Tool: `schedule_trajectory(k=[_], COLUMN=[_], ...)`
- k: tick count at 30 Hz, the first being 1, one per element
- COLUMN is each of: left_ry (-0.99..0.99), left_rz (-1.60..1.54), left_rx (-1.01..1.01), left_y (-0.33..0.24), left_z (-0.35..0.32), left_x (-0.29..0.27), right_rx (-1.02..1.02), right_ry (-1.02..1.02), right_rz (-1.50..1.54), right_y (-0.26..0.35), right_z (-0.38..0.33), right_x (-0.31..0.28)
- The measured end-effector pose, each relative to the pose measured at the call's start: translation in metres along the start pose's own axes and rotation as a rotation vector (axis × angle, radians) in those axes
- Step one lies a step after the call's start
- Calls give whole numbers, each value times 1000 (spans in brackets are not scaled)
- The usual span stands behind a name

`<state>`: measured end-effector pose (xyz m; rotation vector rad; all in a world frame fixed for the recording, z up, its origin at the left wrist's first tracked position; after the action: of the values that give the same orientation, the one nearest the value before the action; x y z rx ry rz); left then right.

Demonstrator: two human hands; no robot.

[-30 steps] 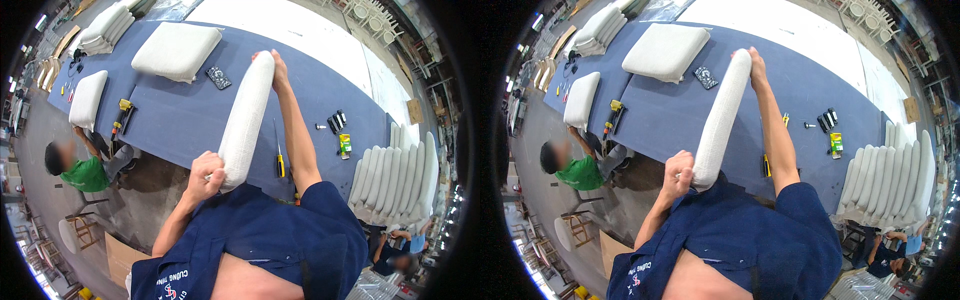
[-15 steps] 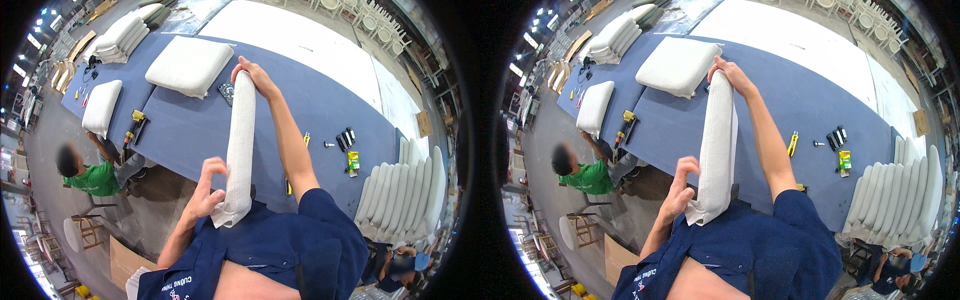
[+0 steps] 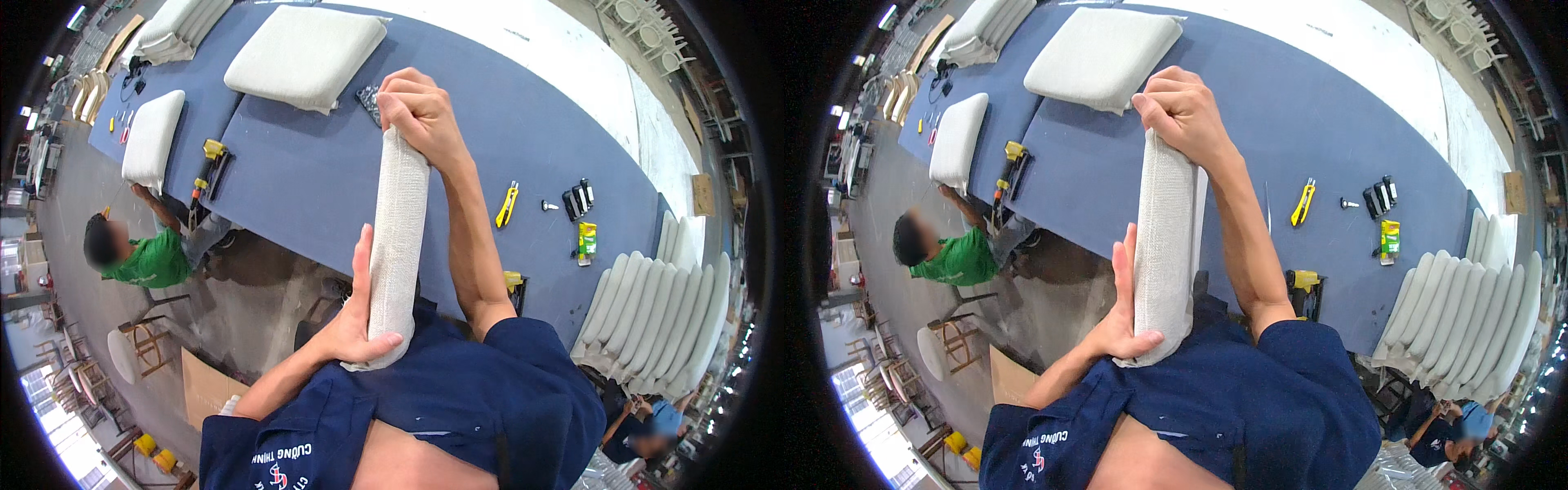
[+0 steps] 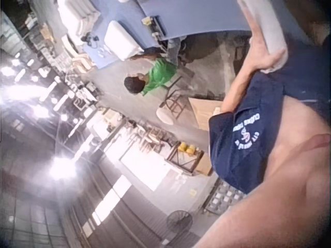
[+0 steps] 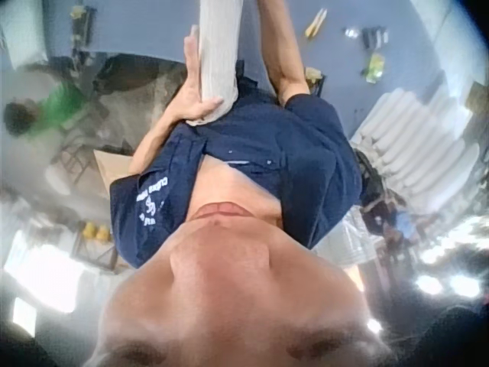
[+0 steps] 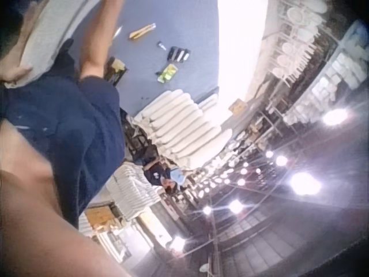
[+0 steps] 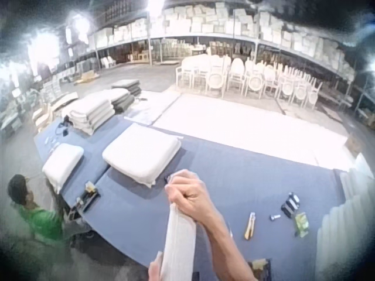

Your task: The person covers a foam cushion with white fabric, smoothing it over the surface and securing it with a staple gun. They trim excess fabric with a utility knife and adjust the cover to fit the cushion shape. The person repeats this process on multiple cushions at a workbench.

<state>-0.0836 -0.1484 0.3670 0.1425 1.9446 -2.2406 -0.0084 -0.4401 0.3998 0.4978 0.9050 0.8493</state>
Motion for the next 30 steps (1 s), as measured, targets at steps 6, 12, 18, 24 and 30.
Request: schedule_trajectory(k=[6, 12, 18, 24, 30], left_ry=[-205, -308, -176, -89, -365], left_rz=[-566, -415, -14, -75, 336], left_rx=[71, 202, 278, 94, 187], left_y=[19, 31, 47, 52, 45], left_z=[46, 166, 207, 206, 171], left_x=[-41, -139, -167, -174, -157], right_rx=[-108, -179, -127, -111, -47], right_ry=[-54, -11, 67, 234, 276], right_rz=[-138, -236, -175, -186, -132], right_y=[21, 56, 103, 149, 165], right_z=[-5, -16, -61, -94, -135], right_x=[12, 27, 44, 61, 54])
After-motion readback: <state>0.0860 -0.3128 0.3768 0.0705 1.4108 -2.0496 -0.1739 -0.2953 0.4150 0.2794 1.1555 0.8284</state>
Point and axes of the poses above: each hand's wrist, its own z-axis towards the middle knuckle, its own x-axis out of the palm, y = z × x, the point moved 1 cm from there along z, towards the middle knuckle, and after that the axes turned 15 degrees about y, right-handed, at the moved point
